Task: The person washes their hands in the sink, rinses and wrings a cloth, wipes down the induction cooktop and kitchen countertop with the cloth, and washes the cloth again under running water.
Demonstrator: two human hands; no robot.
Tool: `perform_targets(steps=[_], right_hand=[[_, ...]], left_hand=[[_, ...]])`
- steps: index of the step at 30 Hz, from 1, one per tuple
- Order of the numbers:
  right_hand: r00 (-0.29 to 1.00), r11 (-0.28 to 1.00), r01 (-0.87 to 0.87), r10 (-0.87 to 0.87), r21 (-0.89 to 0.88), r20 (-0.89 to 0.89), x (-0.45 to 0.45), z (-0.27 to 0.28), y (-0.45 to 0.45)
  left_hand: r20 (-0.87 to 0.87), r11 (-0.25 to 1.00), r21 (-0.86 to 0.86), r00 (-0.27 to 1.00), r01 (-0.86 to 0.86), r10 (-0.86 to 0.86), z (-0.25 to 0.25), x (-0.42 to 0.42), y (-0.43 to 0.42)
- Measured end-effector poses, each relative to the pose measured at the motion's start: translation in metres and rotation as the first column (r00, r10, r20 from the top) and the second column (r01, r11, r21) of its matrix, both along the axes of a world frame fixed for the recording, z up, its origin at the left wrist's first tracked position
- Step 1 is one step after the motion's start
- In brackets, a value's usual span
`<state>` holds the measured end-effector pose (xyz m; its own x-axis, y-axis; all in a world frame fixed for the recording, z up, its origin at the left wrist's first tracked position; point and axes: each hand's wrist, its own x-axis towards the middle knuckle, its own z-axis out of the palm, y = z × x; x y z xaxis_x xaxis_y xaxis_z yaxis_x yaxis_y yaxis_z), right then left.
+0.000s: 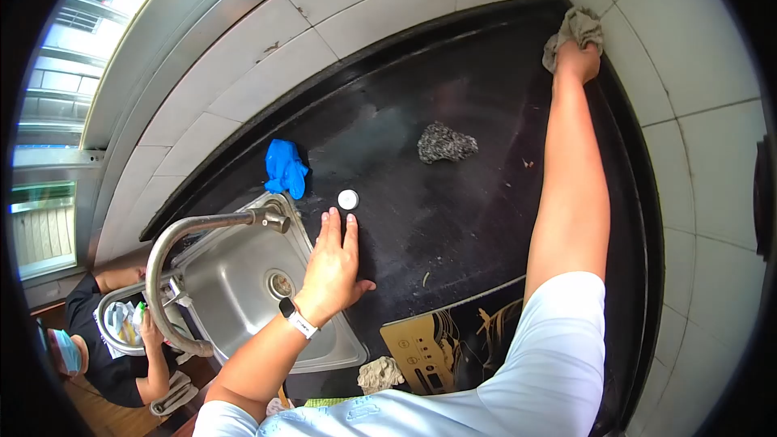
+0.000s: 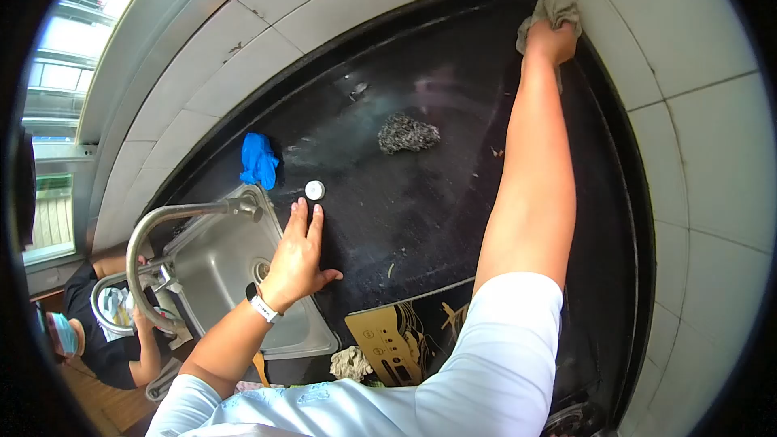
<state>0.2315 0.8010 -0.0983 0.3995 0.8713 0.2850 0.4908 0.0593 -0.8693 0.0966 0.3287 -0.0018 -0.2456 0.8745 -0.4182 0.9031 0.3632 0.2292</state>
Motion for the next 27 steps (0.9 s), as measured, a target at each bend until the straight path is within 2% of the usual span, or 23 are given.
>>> perform_targets(steps=[1,3,4,7,9,10,11,12,15,17,18,19,21,22,23,24,27], right_hand=[[1.0,1.0,-0.008,0.008,-0.008,-0.013,-0.009,0.001,0.002],[0.94,0.982,-0.178,0.15,-0.068,-0.307,-0.025,0.016,0.006],[0.942,0.959,-0.224,0.169,-0.171,-0.289,-0.03,0.027,0.006],[0.916,0.948,-0.241,0.151,-0.209,-0.372,-0.051,0.038,0.002],[0.922,0.938,-0.283,0.209,-0.199,-0.328,-0.049,0.037,0.002],[0.965,0.949,-0.262,0.255,-0.172,-0.065,-0.047,0.037,0.003],[0.94,0.959,-0.248,0.273,-0.139,0.204,-0.042,0.036,0.006],[0.905,0.935,-0.294,0.339,-0.198,0.257,-0.03,0.026,0.027],[0.908,0.924,-0.27,0.339,-0.272,0.248,-0.028,0.029,0.026],[0.883,0.922,-0.271,0.353,-0.277,0.309,-0.031,0.024,0.019],[0.854,0.888,-0.251,0.391,-0.386,0.343,-0.034,0.025,0.017],[0.823,0.894,-0.237,0.392,-0.38,0.411,-0.04,0.03,0.003],[0.769,0.849,-0.387,0.513,-0.36,0.382,-0.049,0.032,-0.023],[0.737,0.79,-0.487,0.6,-0.372,0.31,-0.054,0.025,-0.032],[0.69,0.732,-0.549,0.669,-0.404,0.275,-0.061,0.038,-0.057],[0.598,0.673,-0.559,0.732,-0.483,0.328,-0.069,0.046,-0.079],[0.558,0.569,-0.721,0.815,-0.396,0.155,-0.09,0.046,-0.144]], left_hand=[[0.009,1.0,-0.003,1.0,0.003,-0.003,0.001,0.0,0.0],[0.024,1.0,-0.019,0.999,-0.023,0.024,0.0,0.0,0.001],[0.025,0.999,-0.025,0.999,-0.021,0.022,0.0,0.0,0.002],[0.047,0.999,-0.033,0.999,-0.022,0.024,0.002,-0.002,0.003],[0.055,0.999,-0.039,0.998,-0.029,0.031,0.001,-0.003,0.003],[0.055,0.999,-0.045,0.998,-0.024,0.027,0.001,-0.003,0.003],[0.054,0.999,-0.051,0.998,-0.019,0.022,0.001,-0.003,0.002],[0.062,0.999,-0.04,0.998,-0.017,0.02,0.001,-0.003,0.002],[0.053,0.999,-0.034,0.998,-0.017,0.018,-0.001,-0.002,0.0],[0.045,0.999,-0.033,0.999,-0.017,0.018,-0.001,-0.001,-0.001],[0.039,0.999,-0.037,0.999,-0.021,0.023,-0.001,0.001,-0.001],[0.043,0.999,-0.034,0.999,-0.017,0.019,-0.001,0.002,-0.001],[0.042,0.999,-0.031,0.999,-0.017,0.018,0.0,0.002,-0.002],[0.025,1.0,-0.007,1.0,0.006,-0.006,-0.003,0.002,-0.003],[0.003,0.999,-0.045,1.0,0.002,-0.002,-0.002,0.004,-0.002],[-0.004,0.999,-0.043,1.0,0.002,-0.002,-0.002,0.005,-0.002],[-0.034,0.999,-0.045,0.999,0.004,-0.006,-0.005,0.005,-0.004]])
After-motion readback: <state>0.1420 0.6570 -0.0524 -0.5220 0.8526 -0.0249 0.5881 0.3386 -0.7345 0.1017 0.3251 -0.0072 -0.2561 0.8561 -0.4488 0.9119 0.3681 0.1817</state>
